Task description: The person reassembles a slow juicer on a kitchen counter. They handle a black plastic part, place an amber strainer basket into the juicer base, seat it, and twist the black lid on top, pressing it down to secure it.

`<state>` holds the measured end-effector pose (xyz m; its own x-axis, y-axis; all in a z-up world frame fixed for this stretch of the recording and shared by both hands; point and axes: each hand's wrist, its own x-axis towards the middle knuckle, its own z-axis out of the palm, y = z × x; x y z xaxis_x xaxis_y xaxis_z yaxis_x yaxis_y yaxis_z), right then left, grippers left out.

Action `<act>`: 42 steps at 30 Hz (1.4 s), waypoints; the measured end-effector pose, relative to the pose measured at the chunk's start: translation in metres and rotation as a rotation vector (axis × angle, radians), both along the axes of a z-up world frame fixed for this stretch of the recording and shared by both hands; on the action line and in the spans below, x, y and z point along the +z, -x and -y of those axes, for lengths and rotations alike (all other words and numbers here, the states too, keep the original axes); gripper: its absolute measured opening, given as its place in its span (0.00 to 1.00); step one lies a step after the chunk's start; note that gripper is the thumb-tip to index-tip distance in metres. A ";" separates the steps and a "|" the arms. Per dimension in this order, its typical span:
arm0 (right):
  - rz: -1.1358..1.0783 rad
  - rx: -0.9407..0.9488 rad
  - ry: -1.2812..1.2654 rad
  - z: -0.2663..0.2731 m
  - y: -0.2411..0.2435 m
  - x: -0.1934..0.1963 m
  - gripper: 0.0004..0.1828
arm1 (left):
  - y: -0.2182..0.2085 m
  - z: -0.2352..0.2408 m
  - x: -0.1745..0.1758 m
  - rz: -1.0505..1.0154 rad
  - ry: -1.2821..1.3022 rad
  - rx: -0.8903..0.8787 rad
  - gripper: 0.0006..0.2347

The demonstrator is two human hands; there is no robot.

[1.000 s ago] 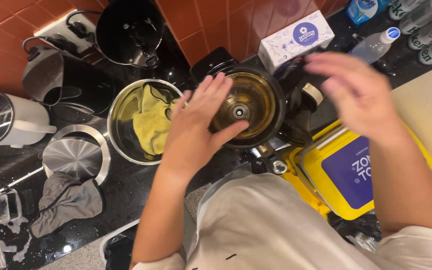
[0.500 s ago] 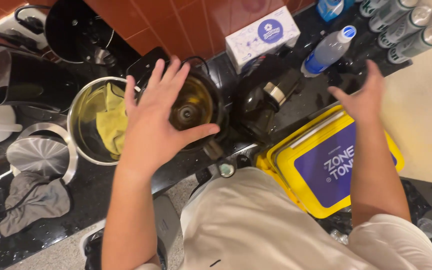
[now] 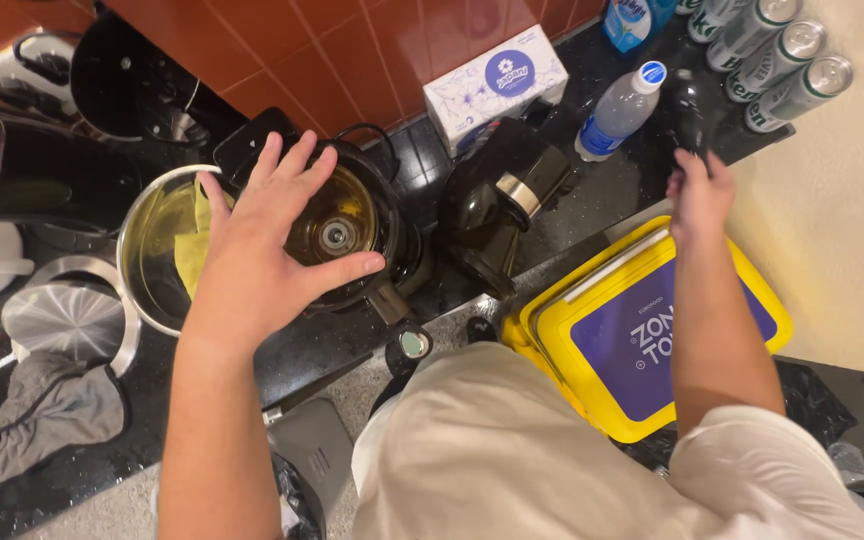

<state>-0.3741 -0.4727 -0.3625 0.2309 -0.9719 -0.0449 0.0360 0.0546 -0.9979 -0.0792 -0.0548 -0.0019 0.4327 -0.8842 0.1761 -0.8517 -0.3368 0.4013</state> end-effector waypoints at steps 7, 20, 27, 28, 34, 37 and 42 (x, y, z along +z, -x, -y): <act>0.769 0.274 -0.165 -0.091 0.064 0.082 0.17 | 0.001 0.002 -0.001 0.025 0.013 0.001 0.39; -0.124 0.636 0.598 -0.168 -0.011 0.344 0.27 | -0.024 -0.055 -0.024 -0.133 0.302 -0.027 0.42; -0.850 0.909 1.694 -0.270 -0.162 0.467 0.33 | -0.032 -0.061 -0.032 -0.172 0.311 -0.017 0.48; -0.985 0.957 1.895 -0.287 -0.181 0.475 0.31 | -0.033 -0.062 -0.033 -0.172 0.308 0.005 0.48; -1.298 1.257 1.984 -0.327 -0.241 0.467 0.15 | -0.043 -0.067 -0.032 -0.271 0.289 -0.030 0.49; -1.362 1.347 1.959 -0.333 -0.251 0.465 0.17 | -0.044 -0.067 -0.031 -0.303 0.288 -0.030 0.49; -1.686 1.398 1.726 -0.345 -0.263 0.472 0.13 | -0.046 -0.067 -0.039 -0.305 0.335 -0.045 0.50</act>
<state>-0.1108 -0.1275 0.1094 0.8457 0.0599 -0.5303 0.3357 -0.8321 0.4414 -0.0329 0.0121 -0.0410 0.4717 -0.8193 0.3259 -0.6886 -0.1113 0.7166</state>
